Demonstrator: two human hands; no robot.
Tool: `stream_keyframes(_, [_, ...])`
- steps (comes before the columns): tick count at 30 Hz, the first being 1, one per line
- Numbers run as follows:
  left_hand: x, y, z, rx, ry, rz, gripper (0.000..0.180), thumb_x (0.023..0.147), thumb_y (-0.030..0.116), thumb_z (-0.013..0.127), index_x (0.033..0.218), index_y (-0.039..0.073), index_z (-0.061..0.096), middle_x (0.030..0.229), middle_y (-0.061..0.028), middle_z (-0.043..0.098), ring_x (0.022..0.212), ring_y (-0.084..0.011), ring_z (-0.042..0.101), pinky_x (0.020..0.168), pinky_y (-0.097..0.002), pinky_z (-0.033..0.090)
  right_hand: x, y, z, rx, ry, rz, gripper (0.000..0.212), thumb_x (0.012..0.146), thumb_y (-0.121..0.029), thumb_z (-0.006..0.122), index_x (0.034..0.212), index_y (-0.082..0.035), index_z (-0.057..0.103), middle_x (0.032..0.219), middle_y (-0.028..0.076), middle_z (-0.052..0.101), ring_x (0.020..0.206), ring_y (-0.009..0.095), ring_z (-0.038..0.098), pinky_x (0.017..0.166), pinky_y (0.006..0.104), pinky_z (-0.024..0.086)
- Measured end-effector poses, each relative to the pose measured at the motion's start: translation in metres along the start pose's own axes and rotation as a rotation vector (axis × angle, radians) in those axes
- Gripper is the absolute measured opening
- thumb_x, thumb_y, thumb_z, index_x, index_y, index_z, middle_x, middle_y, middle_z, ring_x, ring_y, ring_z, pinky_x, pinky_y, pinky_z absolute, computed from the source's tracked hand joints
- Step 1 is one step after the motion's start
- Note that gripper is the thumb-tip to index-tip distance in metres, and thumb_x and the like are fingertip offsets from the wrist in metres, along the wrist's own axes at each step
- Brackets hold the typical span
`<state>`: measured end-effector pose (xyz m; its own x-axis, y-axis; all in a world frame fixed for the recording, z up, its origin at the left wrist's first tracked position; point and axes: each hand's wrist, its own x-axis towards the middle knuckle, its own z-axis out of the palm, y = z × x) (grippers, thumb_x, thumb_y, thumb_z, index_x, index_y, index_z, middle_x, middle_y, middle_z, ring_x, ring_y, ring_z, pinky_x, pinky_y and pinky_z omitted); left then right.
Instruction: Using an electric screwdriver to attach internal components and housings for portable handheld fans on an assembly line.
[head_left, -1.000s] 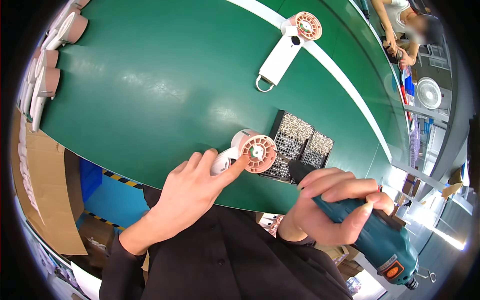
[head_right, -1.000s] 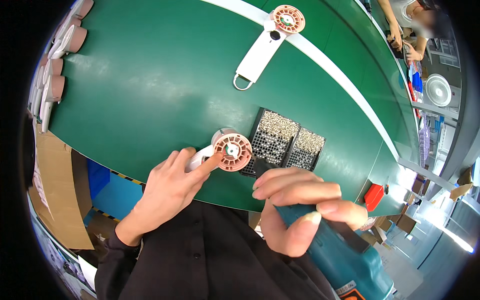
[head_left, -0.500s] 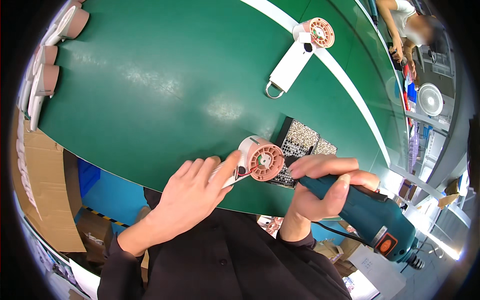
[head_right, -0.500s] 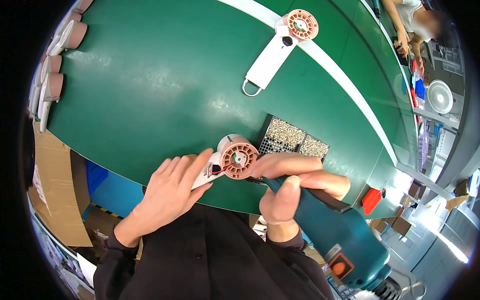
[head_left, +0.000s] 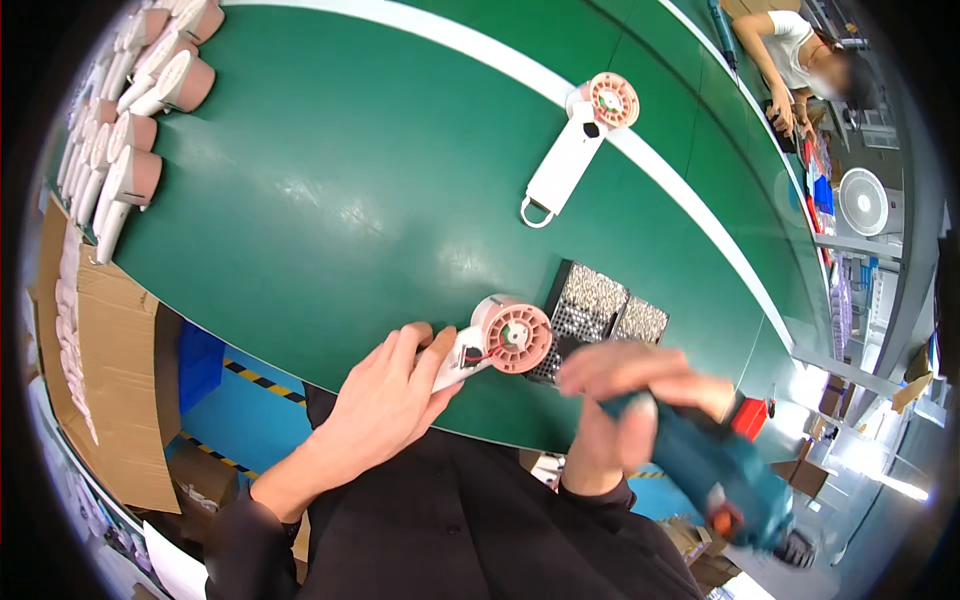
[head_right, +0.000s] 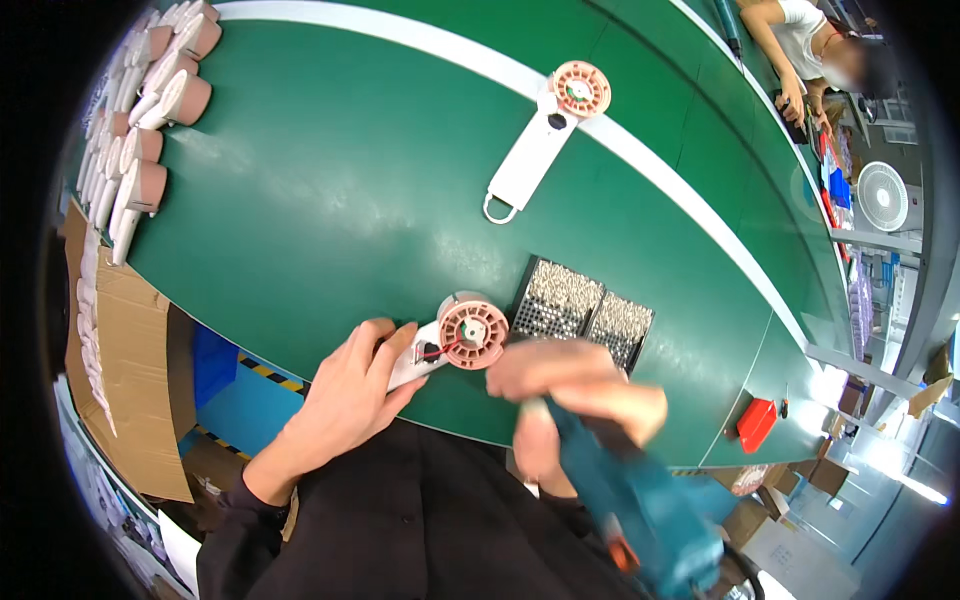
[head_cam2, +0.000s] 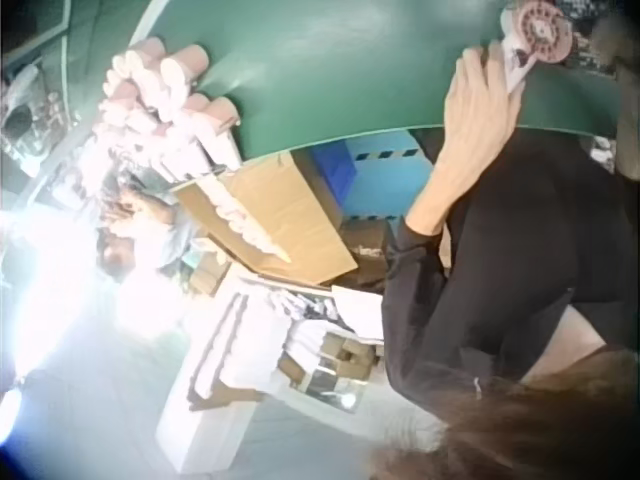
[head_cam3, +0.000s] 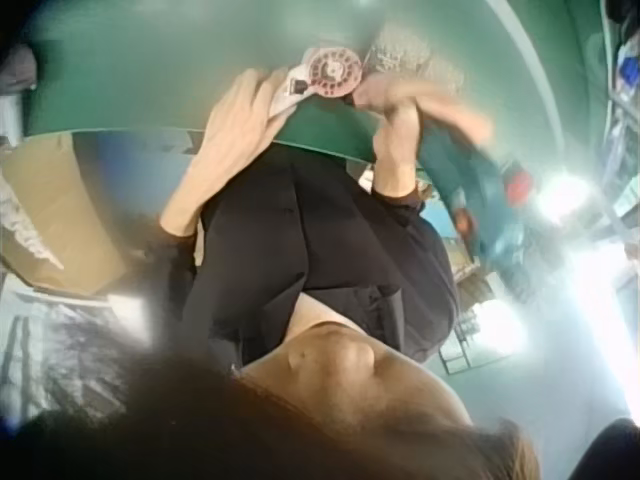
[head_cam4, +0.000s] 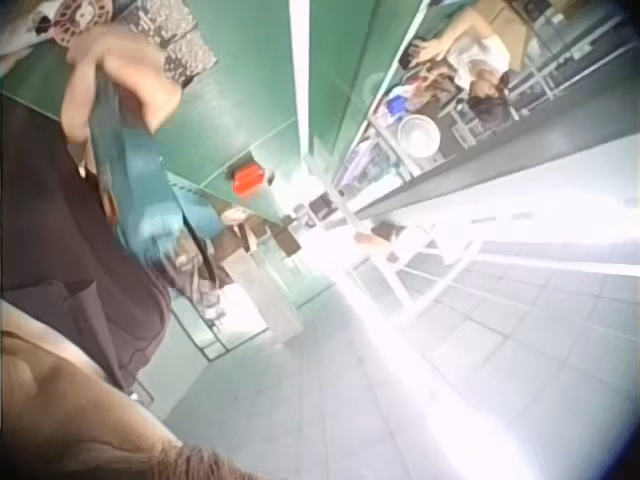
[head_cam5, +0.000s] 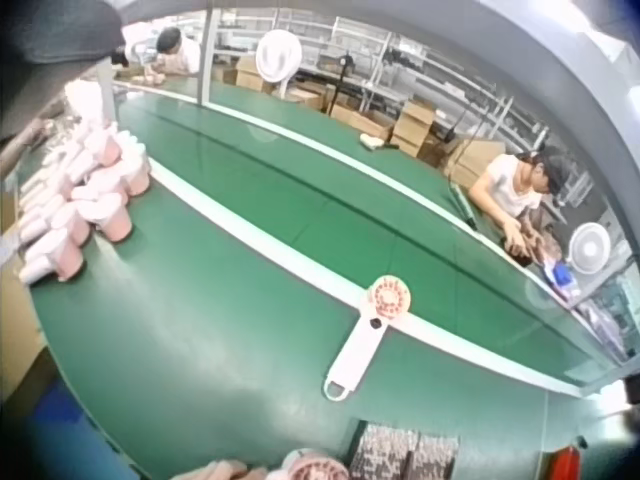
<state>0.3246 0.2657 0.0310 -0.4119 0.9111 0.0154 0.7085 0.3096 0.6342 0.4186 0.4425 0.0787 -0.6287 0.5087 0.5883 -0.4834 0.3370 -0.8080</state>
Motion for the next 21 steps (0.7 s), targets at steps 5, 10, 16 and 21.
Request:
stream_keyframes(5, [0.007,-0.015,0.002,-0.014,0.203,-0.133,0.053,0.078,0.015,0.072,0.122,-0.003,0.047,0.103,-0.0172,0.049,0.09,-0.0344,0.054,0.074,-0.0401,0.049,0.006,-0.028,-0.01,-0.003,0.249,-0.265,0.022,0.095,-0.025,0.041,0.105,-0.005,0.037,0.063,0.01,0.045,0.036,0.022,0.044,0.034,0.0342,0.046])
stream_keyframes(10, [0.082,-0.055,-0.009,0.035,0.454,-0.124,0.043,0.08,0.015,0.071,0.111,-0.004,0.047,0.101,-0.0218,0.051,0.093,-0.0379,0.053,0.08,-0.0431,0.046,-0.013,-0.031,-0.018,0.055,0.433,-0.156,0.02,0.094,-0.014,0.046,0.104,-0.002,0.033,0.063,0.014,0.049,0.04,0.026,0.053,0.037,0.0377,0.052])
stream_keyframes(16, [0.179,-0.066,-0.002,-0.022,0.474,-0.111,0.045,0.079,0.021,0.07,0.108,-0.007,0.05,0.102,-0.0235,0.056,0.095,-0.0382,0.057,0.083,-0.044,0.047,-0.028,-0.039,-0.012,-0.005,0.478,-0.152,0.018,0.093,-0.015,0.046,0.102,-0.004,0.035,0.059,0.011,0.046,0.036,0.022,0.048,0.033,0.0336,0.047])
stream_keyframes(21, [0.205,-0.045,0.002,-0.194,0.361,-0.104,0.049,0.078,0.026,0.071,0.111,-0.005,0.053,0.102,-0.024,0.057,0.094,-0.0389,0.057,0.084,-0.0463,0.047,-0.03,-0.041,-0.003,-0.086,0.685,-0.098,0.02,0.09,-0.017,0.048,0.098,-0.003,0.035,0.056,0.01,0.043,0.033,0.02,0.046,0.03,0.0306,0.045])
